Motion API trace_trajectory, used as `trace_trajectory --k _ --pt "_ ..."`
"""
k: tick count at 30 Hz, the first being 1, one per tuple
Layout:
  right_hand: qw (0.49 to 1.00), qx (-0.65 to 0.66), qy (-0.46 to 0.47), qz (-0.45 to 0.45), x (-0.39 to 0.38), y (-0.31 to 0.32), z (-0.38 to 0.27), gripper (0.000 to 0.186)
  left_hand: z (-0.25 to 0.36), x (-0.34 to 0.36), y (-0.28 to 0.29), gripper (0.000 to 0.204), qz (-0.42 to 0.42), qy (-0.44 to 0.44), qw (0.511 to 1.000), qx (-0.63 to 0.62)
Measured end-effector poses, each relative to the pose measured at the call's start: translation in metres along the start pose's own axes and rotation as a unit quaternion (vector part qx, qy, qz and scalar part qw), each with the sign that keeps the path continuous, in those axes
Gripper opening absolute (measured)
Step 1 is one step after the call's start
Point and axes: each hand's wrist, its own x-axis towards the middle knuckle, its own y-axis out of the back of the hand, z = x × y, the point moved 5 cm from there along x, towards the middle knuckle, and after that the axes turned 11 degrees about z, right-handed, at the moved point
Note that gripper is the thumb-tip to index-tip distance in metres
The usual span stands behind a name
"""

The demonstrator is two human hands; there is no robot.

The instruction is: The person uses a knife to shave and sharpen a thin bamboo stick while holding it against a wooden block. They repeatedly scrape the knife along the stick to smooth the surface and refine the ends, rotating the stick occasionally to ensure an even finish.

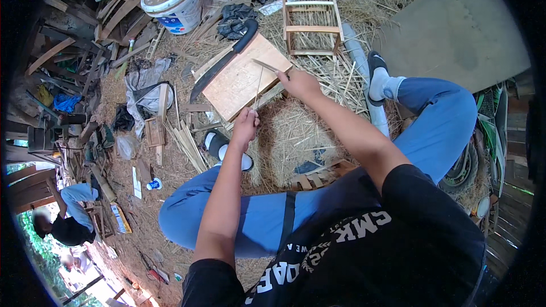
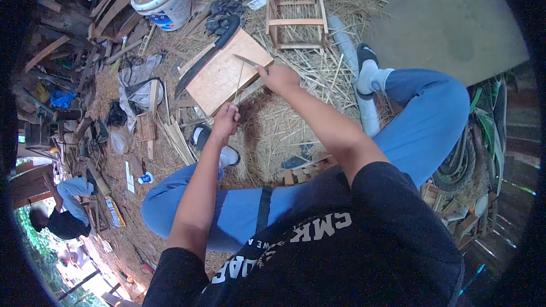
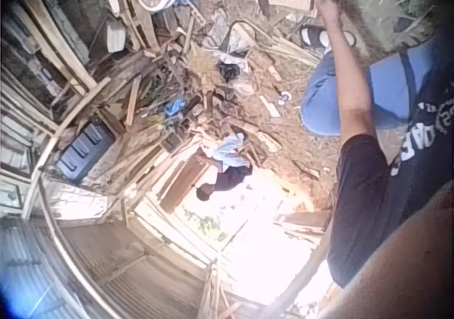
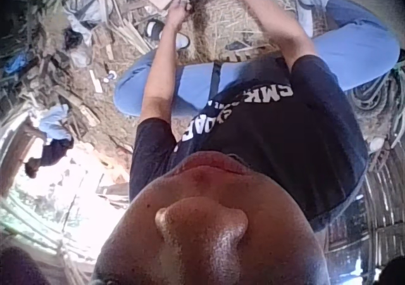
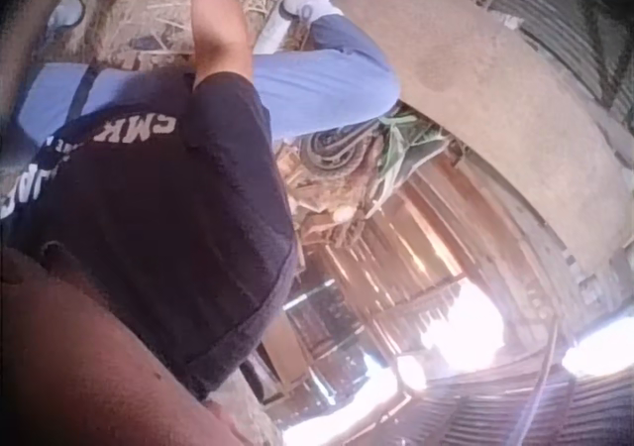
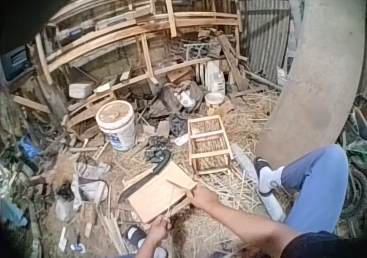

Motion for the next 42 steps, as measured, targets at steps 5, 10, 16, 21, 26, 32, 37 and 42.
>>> trace_trajectory --k 5,10,16,21,26,32,37,42 --pt "0.999 -0.001 0.04 -0.013 -0.025 -0.018 -0.007 0.076 -0.008 0.007 0.001 0.021 0.013 0.003 1.0 -0.007" --pt "0.996 -0.012 0.079 -0.049 -0.032 -0.036 -0.021 0.078 -0.009 0.01 0.0 0.024 0.01 -0.007 1.0 -0.015" --pt "0.984 -0.051 0.158 -0.069 -0.038 -0.033 -0.028 0.079 -0.004 0.007 0.004 0.024 0.027 -0.019 0.999 0.003" --pt "0.981 -0.059 0.173 -0.065 -0.046 -0.027 -0.037 0.076 -0.002 0.008 0.006 0.025 0.054 -0.03 0.997 0.039" --pt "0.989 -0.046 0.141 -0.02 -0.025 -0.037 -0.017 0.074 0.002 0.014 -0.002 0.023 0.064 -0.085 0.993 0.046" --pt "0.985 -0.079 0.155 -0.012 -0.03 -0.026 -0.017 0.073 0.004 0.014 0.0 0.024 0.078 -0.106 0.989 0.066" --pt "0.969 -0.073 0.234 0.015 -0.052 -0.036 -0.026 0.072 -0.006 0.021 0.006 0.024 0.076 -0.125 0.988 0.057" --pt "0.971 -0.081 0.224 0.005 -0.046 -0.032 -0.029 0.072 -0.003 0.024 0.003 0.024 0.076 -0.147 0.985 0.053"
